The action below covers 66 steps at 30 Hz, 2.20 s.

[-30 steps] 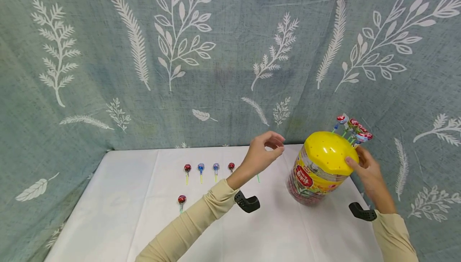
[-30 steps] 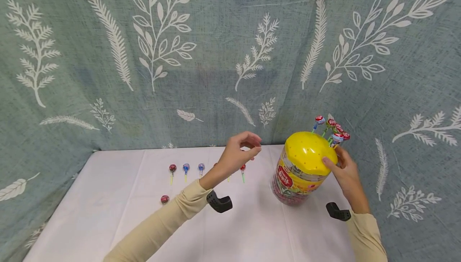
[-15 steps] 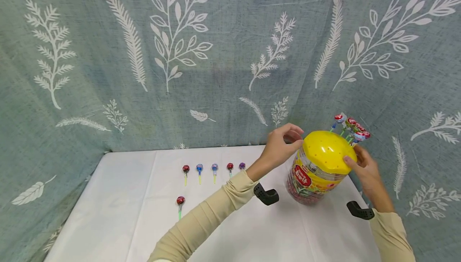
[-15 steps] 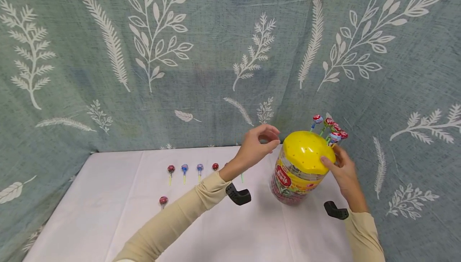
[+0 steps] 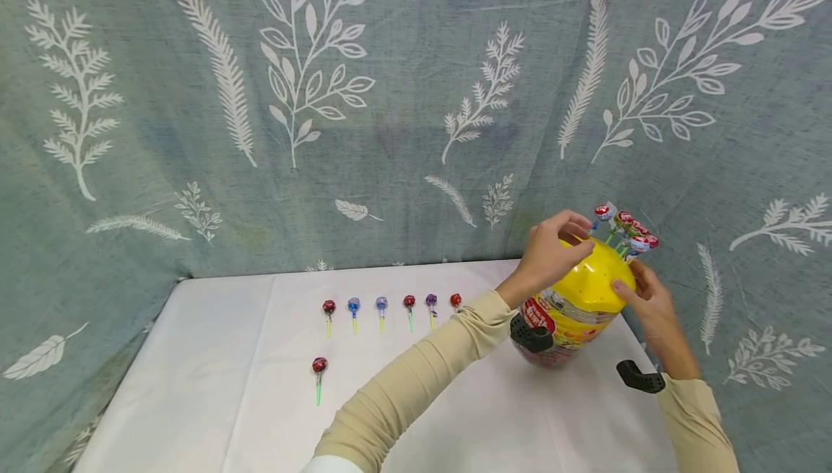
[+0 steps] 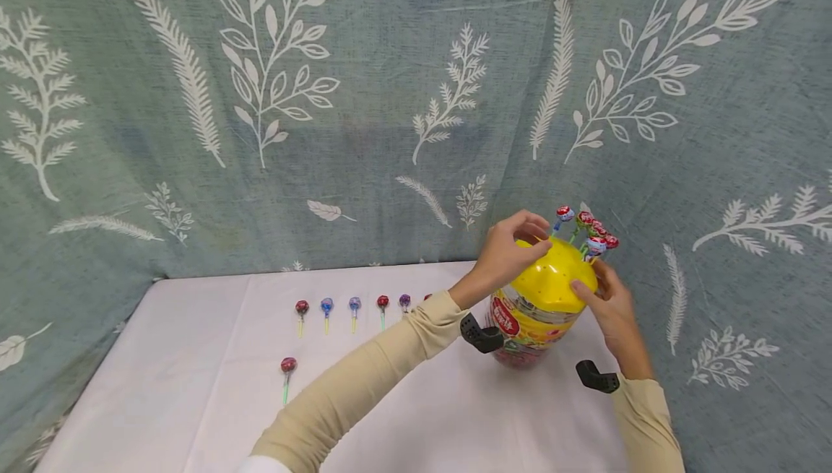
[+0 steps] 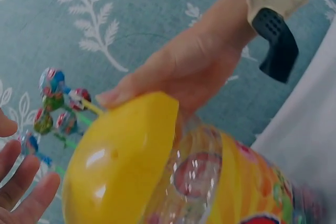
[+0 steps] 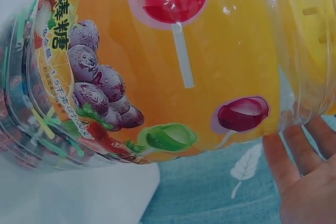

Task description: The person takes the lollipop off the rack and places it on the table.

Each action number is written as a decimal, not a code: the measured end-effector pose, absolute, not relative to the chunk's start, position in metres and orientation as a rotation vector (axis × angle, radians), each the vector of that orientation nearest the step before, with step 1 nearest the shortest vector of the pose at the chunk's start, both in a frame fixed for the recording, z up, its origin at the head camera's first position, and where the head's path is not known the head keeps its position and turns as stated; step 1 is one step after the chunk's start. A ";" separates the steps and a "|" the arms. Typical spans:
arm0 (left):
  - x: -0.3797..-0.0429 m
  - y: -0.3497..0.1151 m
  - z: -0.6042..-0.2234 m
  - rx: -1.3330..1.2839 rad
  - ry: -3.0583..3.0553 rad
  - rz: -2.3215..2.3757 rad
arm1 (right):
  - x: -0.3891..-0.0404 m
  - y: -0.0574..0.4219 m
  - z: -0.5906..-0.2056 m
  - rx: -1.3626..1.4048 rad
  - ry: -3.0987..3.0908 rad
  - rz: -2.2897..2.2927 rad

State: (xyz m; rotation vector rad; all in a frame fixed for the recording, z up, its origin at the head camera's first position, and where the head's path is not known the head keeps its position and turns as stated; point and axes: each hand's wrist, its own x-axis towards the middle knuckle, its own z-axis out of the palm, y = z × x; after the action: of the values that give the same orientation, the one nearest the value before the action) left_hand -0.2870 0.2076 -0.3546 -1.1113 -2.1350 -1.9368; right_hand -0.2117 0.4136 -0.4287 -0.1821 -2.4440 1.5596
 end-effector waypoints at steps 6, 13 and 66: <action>-0.282 0.229 -0.345 -1.105 -2.216 -1.868 | -0.214 0.410 -0.431 -0.140 -2.420 1.609; -0.276 0.251 -0.338 -1.212 -2.271 -1.802 | -0.209 0.411 -0.431 -0.100 -2.337 1.671; -0.251 0.200 -0.340 -1.379 -2.055 -1.662 | -0.211 0.413 -0.433 -0.083 -2.330 1.735</action>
State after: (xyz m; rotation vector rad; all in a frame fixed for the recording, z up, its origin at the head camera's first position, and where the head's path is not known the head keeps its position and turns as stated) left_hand -0.2508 0.2005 -0.3395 -1.3785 -2.0553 -1.6624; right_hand -0.2110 0.4125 -0.4332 -0.0827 -2.3301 1.7353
